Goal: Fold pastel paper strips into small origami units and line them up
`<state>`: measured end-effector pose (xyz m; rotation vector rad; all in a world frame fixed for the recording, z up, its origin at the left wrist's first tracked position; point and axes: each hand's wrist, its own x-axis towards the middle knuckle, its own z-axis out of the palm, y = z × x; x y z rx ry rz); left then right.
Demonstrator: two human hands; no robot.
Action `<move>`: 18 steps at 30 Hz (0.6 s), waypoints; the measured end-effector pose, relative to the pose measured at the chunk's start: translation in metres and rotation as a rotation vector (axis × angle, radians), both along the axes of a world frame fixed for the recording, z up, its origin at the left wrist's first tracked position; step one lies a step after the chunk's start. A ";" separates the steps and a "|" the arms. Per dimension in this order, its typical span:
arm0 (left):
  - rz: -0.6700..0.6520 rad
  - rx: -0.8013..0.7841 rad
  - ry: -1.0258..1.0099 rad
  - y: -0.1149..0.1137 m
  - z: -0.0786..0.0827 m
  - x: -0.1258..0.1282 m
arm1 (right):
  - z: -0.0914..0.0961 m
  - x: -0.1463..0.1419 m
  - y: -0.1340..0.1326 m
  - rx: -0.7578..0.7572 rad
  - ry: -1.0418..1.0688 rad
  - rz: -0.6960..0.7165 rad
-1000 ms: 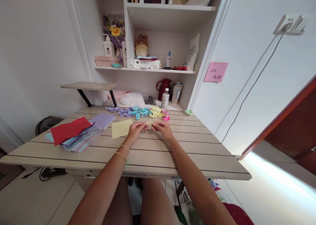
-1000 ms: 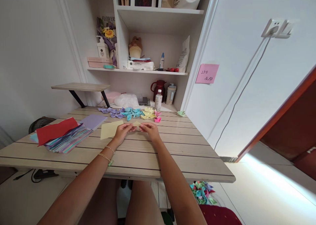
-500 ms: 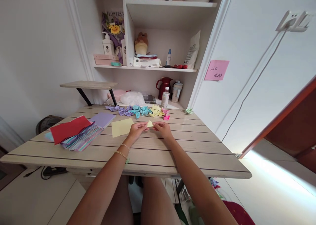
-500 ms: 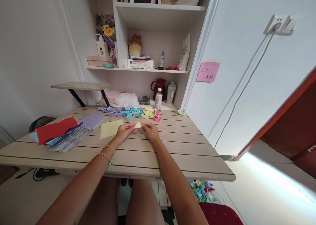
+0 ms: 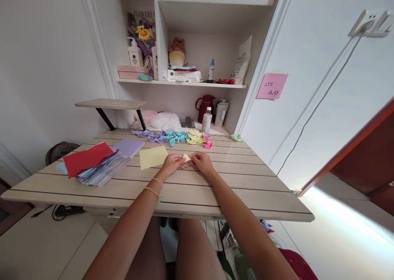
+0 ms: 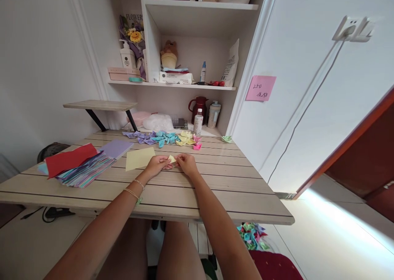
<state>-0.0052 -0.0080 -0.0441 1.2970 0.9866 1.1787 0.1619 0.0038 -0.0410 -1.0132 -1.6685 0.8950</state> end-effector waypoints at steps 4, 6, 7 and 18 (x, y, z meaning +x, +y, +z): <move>-0.005 0.016 0.032 -0.001 0.000 -0.001 | 0.000 -0.003 -0.002 -0.010 0.013 0.028; -0.029 0.029 0.071 -0.002 0.000 -0.001 | -0.001 -0.004 -0.003 -0.003 -0.017 0.042; -0.044 0.037 0.097 -0.002 0.000 0.000 | -0.001 -0.005 -0.004 0.004 -0.040 0.038; -0.065 0.079 0.118 -0.002 -0.001 0.000 | 0.004 -0.008 -0.009 0.085 -0.145 -0.062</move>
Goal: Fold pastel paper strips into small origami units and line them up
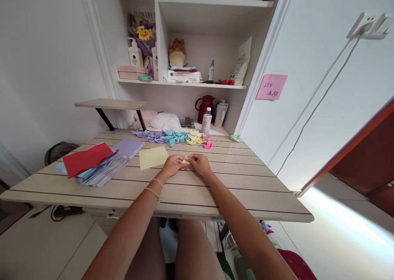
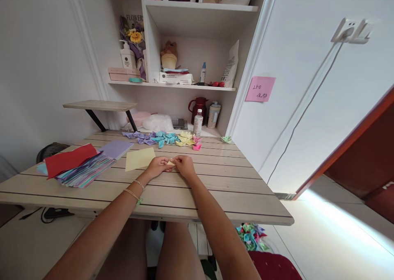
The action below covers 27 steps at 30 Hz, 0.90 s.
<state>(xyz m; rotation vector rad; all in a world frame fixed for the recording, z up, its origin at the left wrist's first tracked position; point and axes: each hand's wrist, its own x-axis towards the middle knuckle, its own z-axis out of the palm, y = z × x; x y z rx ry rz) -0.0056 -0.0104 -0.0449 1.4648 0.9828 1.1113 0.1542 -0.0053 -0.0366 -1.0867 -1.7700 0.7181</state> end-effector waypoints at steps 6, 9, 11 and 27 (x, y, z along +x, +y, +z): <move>0.019 -0.023 0.002 -0.002 0.000 0.001 | 0.004 -0.001 -0.003 0.145 -0.115 0.001; 0.015 -0.038 -0.016 -0.002 0.000 0.003 | 0.003 0.000 -0.001 0.130 -0.104 -0.061; 0.014 -0.066 -0.045 -0.001 0.001 0.004 | 0.003 0.001 0.001 0.064 -0.018 -0.049; 0.023 -0.204 -0.167 0.002 0.007 0.002 | 0.004 -0.002 0.003 -0.027 0.294 0.089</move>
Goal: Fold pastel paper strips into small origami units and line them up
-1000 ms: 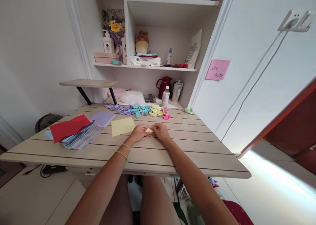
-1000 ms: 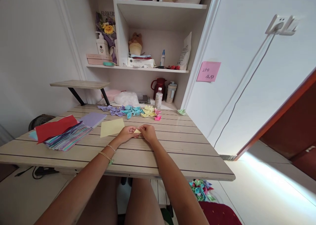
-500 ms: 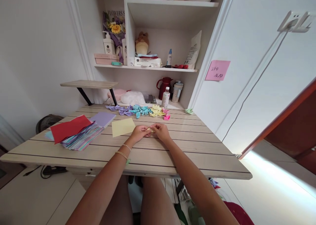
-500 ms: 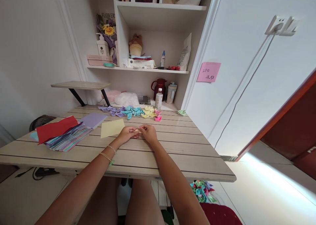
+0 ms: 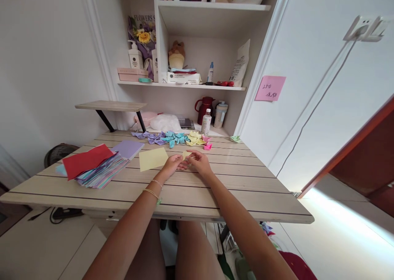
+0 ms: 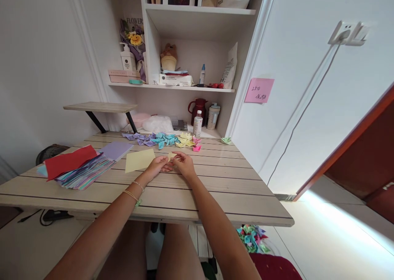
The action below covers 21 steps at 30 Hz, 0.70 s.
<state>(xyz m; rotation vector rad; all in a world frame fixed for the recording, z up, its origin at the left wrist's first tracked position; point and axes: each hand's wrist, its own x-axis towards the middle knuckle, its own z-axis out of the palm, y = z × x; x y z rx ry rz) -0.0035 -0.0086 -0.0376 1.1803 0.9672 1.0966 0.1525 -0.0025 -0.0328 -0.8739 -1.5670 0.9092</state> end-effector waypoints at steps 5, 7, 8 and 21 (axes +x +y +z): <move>-0.043 0.010 0.029 0.001 -0.002 -0.002 | -0.002 0.000 0.002 0.005 0.000 0.014; -0.058 0.013 0.042 0.002 -0.002 -0.002 | -0.002 0.000 0.003 0.008 0.013 0.024; -0.066 0.011 0.048 0.002 -0.002 -0.002 | -0.002 0.000 0.003 0.009 0.014 0.027; -0.075 0.020 0.053 0.006 -0.008 -0.002 | 0.005 0.000 -0.005 0.069 -0.134 -0.025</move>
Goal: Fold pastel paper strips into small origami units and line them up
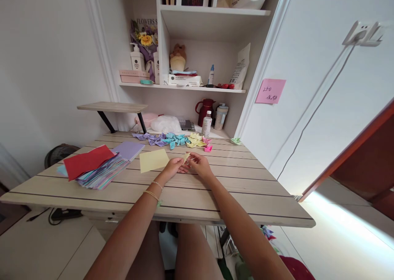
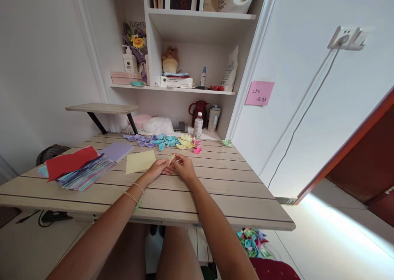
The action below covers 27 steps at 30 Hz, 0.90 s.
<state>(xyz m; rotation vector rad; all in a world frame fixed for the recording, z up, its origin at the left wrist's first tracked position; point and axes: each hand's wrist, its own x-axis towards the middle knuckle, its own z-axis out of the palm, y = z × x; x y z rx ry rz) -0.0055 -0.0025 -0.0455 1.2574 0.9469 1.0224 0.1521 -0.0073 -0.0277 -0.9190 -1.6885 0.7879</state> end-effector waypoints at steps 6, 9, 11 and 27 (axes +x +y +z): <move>-0.041 0.071 0.099 -0.008 0.004 0.003 | -0.004 0.001 0.003 -0.017 -0.009 -0.098; -0.075 0.064 0.118 -0.010 0.007 0.003 | -0.004 0.002 0.003 0.006 -0.019 -0.108; -0.073 0.037 0.113 -0.010 0.009 0.003 | -0.003 0.003 0.002 0.065 -0.051 -0.137; 0.011 0.173 0.209 -0.015 0.008 0.009 | -0.006 -0.001 0.002 0.263 -0.222 -0.235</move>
